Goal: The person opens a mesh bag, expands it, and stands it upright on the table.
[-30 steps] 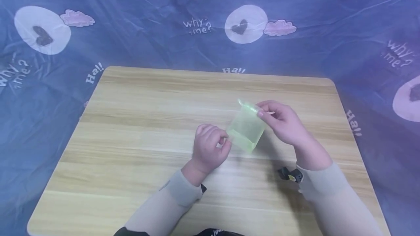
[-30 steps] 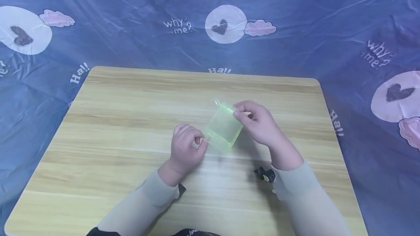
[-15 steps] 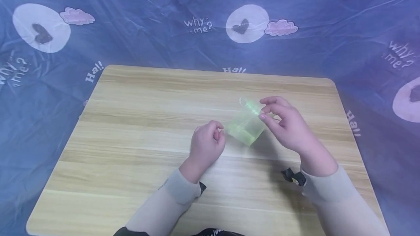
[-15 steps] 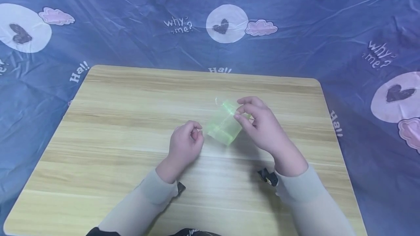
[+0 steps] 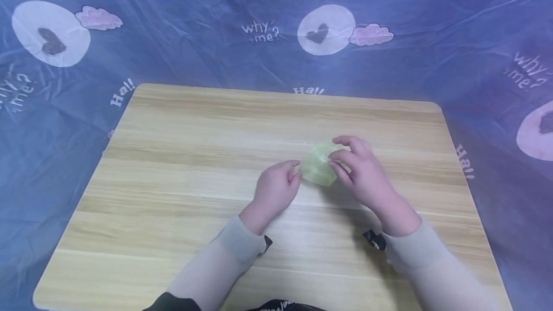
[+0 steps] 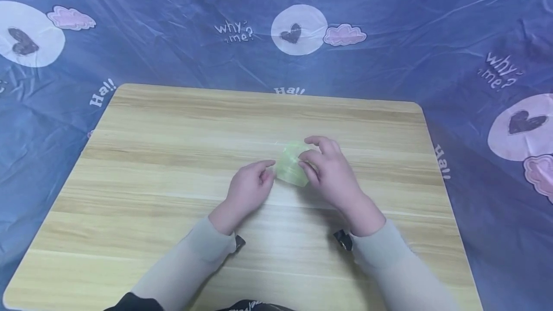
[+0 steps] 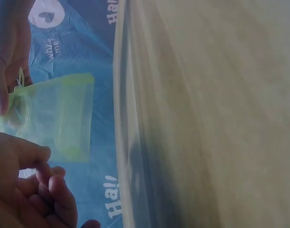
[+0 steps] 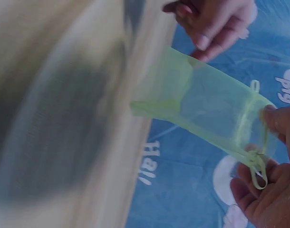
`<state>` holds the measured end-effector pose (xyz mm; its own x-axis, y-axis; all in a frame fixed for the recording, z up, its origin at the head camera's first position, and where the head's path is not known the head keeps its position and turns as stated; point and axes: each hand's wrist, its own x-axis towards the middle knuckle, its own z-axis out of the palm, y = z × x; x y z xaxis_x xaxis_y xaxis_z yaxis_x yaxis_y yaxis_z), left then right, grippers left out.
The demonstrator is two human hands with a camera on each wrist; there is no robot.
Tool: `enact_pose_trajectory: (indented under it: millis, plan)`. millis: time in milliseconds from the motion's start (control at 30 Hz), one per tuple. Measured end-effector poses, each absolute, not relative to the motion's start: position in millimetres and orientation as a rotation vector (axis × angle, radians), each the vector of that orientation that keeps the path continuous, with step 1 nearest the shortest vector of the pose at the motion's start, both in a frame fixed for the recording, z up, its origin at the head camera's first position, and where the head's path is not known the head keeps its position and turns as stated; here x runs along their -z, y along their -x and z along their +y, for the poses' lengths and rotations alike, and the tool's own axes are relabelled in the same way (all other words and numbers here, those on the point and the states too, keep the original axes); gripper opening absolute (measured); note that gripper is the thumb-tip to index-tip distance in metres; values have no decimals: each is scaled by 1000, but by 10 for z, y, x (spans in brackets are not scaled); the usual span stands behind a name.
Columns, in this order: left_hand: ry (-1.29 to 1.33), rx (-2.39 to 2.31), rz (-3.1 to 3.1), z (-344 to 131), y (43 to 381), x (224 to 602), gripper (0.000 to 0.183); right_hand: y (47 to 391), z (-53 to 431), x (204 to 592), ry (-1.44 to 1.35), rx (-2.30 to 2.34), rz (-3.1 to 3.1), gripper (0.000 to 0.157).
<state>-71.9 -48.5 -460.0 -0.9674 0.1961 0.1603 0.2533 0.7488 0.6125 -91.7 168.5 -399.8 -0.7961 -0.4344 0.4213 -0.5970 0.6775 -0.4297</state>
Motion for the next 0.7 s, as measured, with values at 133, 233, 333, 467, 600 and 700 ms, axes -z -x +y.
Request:
enact_pose_trajectory:
  millis: [133, 233, 333, 467, 600, 700]
  plan:
    - [383, 946, -2891, -446, 755, 4603, 31, 911, 1653, 4114, -891, -763, -2520, 9]
    - [394, 928, -2901, -429, 772, 4599, 31, 910, 1632, 4169, -934, -721, -2477, 8]
    - [385, 925, -2960, -422, 781, 4603, 31, 904, 1619, 4203, -952, -702, -2460, 9]
    - [354, 922, -3123, -414, 791, 4609, 32, 891, 1609, 4234, -961, -696, -2476, 9]
    - [340, 882, -3268, -407, 798, 4630, 34, 871, 1602, 4268, -971, -683, -2500, 9]
    - [349, 841, -3300, -403, 801, 4645, 33, 854, 1603, 4299, -978, -680, -2510, 9]
